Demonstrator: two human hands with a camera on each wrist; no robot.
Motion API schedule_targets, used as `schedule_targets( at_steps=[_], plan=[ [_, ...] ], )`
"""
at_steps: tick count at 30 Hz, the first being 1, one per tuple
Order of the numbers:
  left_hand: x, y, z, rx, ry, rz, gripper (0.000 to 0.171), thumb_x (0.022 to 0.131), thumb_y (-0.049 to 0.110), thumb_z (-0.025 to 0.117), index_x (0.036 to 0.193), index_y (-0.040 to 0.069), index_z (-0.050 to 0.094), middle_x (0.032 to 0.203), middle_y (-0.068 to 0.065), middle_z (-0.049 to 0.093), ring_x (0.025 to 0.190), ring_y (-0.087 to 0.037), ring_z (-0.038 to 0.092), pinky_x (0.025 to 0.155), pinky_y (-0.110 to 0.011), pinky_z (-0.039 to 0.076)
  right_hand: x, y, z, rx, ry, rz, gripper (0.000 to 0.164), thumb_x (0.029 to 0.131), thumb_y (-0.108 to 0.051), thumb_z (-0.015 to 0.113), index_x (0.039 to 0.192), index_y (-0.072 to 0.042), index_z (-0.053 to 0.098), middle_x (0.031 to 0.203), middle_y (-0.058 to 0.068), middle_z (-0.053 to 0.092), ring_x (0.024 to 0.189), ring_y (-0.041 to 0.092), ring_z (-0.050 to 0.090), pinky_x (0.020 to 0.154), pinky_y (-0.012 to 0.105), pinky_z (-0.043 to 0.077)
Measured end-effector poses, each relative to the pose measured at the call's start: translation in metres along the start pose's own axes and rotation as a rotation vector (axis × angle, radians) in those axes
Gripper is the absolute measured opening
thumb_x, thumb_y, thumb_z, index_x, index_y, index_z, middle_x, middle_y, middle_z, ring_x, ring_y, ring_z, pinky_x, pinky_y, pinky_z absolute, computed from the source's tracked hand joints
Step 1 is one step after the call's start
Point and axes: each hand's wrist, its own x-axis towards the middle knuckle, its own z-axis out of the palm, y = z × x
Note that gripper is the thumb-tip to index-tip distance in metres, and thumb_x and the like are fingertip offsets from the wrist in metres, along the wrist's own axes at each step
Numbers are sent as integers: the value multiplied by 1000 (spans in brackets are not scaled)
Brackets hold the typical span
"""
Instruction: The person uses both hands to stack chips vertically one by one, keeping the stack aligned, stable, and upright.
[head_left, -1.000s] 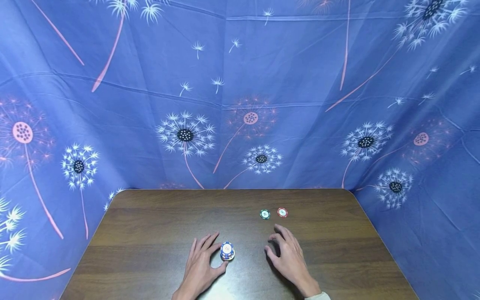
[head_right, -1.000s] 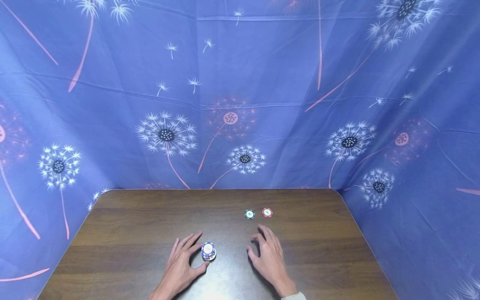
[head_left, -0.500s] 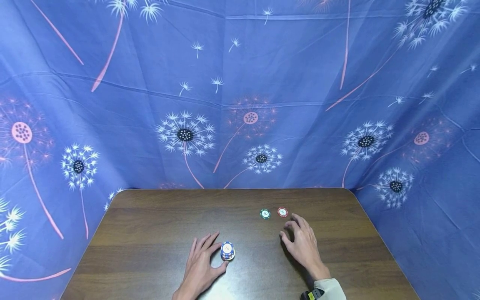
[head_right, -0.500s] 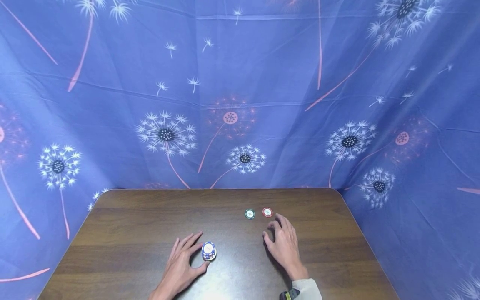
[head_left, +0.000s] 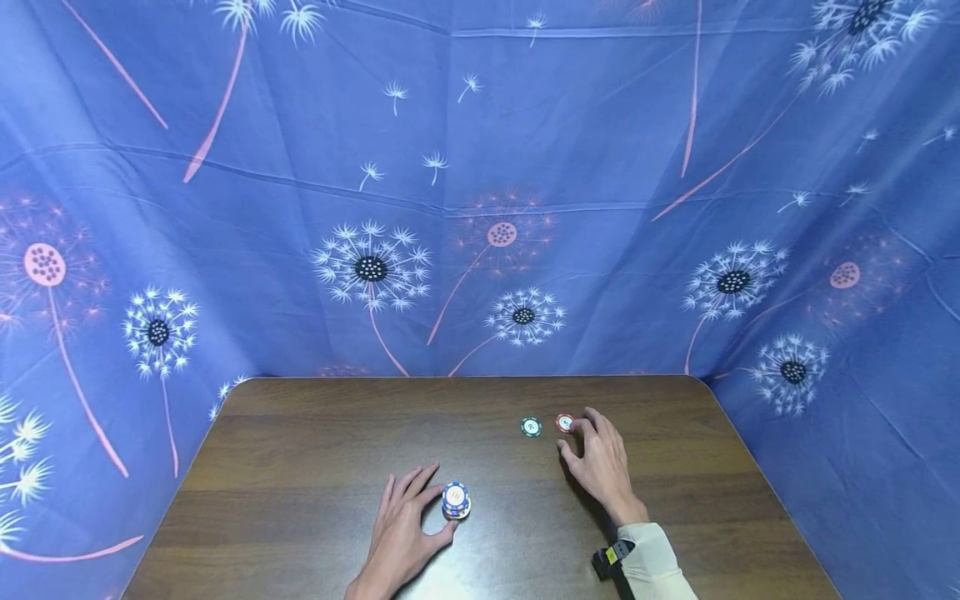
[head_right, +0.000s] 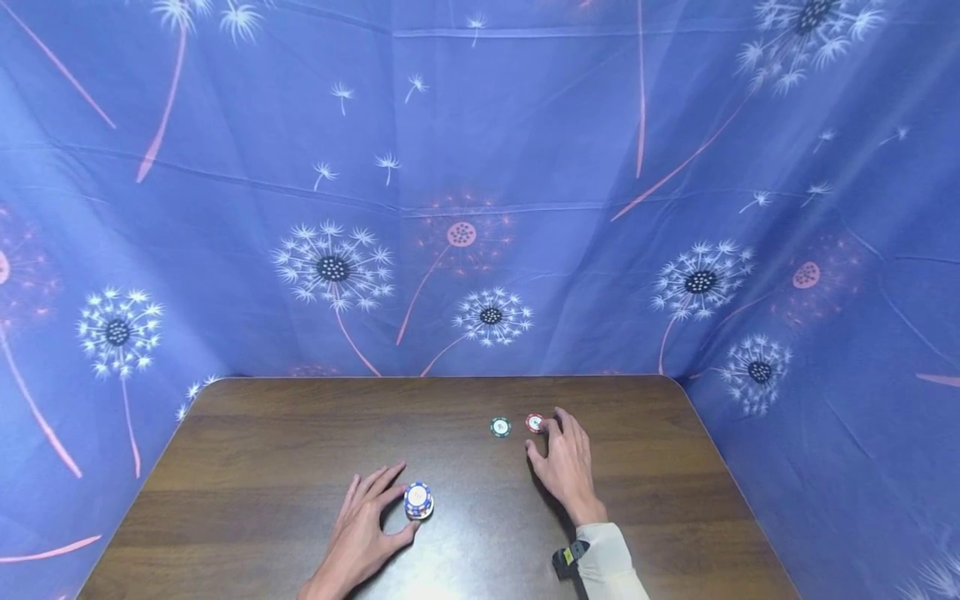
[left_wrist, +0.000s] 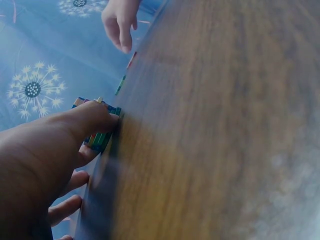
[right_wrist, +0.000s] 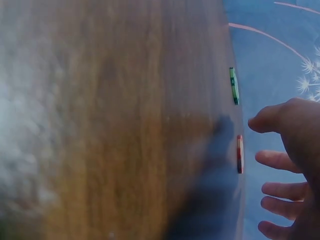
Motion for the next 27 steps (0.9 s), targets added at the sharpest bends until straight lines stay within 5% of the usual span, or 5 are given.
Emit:
schedule_targets(
  at_steps=[12,27],
  plan=[
    [0,0,-1,3,-12,-10,52,74,37,92,119,12,80,151,-5,64,142,-35,54,124,-67,28,18,10,3,-25,-25,-11,41,84,-21,90,108,5,71,141,36,57,134,55,53,110,72,42],
    [1,2,-3,-1,-8,-6,52,75,36,92,118,11,80,151,-4,63,142,-35,54,124,-67,28,29,12,3,-86,-139,88,50,86,-30,88,115,6,71,144,36,54,138,54,49,114,73,38]
  ],
)
